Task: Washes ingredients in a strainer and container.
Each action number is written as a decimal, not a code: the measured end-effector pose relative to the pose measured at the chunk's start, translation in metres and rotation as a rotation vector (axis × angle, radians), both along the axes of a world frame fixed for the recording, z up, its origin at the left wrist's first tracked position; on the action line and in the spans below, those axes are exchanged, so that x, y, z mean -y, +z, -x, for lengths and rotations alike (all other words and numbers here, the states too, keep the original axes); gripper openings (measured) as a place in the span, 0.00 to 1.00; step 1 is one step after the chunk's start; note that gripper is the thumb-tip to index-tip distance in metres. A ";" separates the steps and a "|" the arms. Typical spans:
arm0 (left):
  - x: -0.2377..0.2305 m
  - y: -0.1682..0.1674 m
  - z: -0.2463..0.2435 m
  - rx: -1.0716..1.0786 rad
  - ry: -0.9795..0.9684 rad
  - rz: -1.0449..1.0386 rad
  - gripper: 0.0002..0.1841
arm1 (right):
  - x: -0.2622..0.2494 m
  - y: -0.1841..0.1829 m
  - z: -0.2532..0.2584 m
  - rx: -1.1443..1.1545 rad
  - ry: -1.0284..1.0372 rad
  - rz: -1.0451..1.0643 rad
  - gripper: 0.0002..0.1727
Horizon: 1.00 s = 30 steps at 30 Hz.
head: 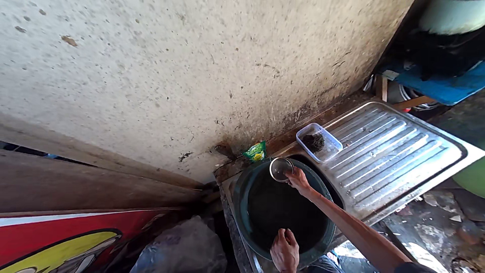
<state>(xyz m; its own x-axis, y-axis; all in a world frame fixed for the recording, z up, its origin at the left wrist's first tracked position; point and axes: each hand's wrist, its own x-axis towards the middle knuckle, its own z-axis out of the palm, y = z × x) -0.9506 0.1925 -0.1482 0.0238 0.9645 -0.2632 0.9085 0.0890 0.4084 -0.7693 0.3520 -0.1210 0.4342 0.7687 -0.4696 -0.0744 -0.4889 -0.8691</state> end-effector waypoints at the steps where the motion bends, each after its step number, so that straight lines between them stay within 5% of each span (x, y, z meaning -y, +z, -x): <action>1: 0.000 0.000 0.000 0.001 0.000 0.000 0.17 | 0.000 -0.001 -0.002 -0.005 0.002 -0.006 0.14; 6: -0.004 0.005 -0.001 -0.037 0.006 0.113 0.20 | 0.002 -0.006 0.008 -0.052 0.226 0.127 0.24; 8: -0.006 0.005 -0.001 -0.037 0.002 0.123 0.20 | 0.003 -0.020 0.018 -0.153 0.333 0.177 0.14; 12: -0.008 0.008 0.000 -0.015 0.004 0.198 0.21 | 0.014 -0.066 0.030 -0.193 0.397 0.359 0.11; 14: -0.010 0.009 0.002 0.011 0.007 0.232 0.22 | 0.017 -0.053 0.041 -0.130 0.387 0.372 0.05; 21: -0.008 0.008 0.002 0.072 0.021 0.181 0.21 | -0.038 0.064 0.087 0.360 0.782 -0.007 0.24; 25: -0.005 0.008 0.003 0.121 0.028 0.123 0.21 | -0.106 0.087 0.137 0.566 1.024 0.045 0.24; 28: -0.003 0.001 0.004 0.147 0.054 0.037 0.20 | -0.132 0.089 0.173 0.418 1.087 -0.270 0.22; 30: 0.000 -0.002 0.004 0.145 0.061 -0.015 0.19 | -0.151 0.069 0.187 0.501 1.124 -0.290 0.24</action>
<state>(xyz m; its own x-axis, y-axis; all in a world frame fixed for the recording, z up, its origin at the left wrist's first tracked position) -0.9546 0.1928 -0.1503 0.0016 0.9690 -0.2472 0.8328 0.1356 0.5367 -0.9560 0.5030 -0.0517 -0.4429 0.8749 -0.1960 0.6247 0.1444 -0.7674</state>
